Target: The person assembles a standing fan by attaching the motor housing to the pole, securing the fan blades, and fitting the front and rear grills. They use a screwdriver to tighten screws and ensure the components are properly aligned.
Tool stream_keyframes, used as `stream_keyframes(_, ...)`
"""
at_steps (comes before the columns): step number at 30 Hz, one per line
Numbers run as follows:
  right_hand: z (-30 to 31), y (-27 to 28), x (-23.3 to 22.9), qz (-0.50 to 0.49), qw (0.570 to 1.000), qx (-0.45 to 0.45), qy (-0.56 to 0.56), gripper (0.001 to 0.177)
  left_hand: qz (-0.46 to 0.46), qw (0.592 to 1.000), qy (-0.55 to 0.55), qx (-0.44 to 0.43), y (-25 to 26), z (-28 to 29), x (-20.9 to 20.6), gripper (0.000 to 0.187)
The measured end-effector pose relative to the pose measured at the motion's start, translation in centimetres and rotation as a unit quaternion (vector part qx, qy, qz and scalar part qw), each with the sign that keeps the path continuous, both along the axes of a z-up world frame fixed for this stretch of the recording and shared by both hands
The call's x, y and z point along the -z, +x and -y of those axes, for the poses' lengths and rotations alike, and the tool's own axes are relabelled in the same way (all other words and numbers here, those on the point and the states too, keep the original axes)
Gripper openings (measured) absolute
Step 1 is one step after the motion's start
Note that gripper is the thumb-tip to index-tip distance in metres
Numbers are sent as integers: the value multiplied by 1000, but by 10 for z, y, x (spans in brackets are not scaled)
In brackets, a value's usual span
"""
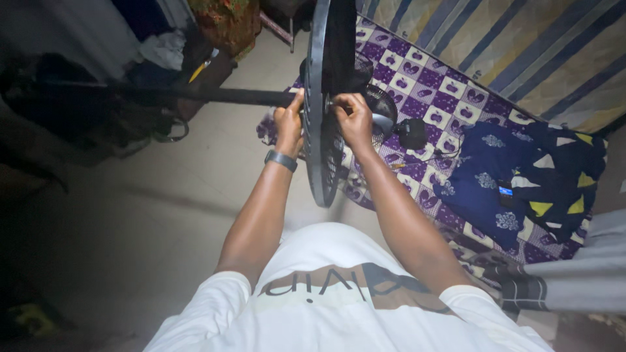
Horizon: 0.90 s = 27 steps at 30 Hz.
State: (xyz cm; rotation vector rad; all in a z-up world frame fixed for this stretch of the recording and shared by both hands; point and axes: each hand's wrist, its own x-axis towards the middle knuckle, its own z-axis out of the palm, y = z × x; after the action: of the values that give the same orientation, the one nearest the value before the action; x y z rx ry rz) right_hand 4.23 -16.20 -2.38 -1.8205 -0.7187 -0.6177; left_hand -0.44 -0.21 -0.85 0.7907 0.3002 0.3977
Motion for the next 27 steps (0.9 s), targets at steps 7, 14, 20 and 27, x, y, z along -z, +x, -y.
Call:
stream_keyframes(7, -3, 27, 2, -369, 892, -108, 238, 19, -18, 998, 60, -12, -3, 2, 10, 25)
stream_keyframes(14, 12, 37, 42, -294, 916, -179, 205, 20, 17, 997, 50, -56, -1, 4, 13, 21)
stream_keyframes(20, 12, 32, 44, -408, 875, -109, 237, 24, -32, 993, 97, -56, 1, 0, 4, 20)
stream_keyframes(27, 10, 39, 15, -349, 853, -189, 339, 20, -3, 994, 97, -50, -2, 3, 2, 18)
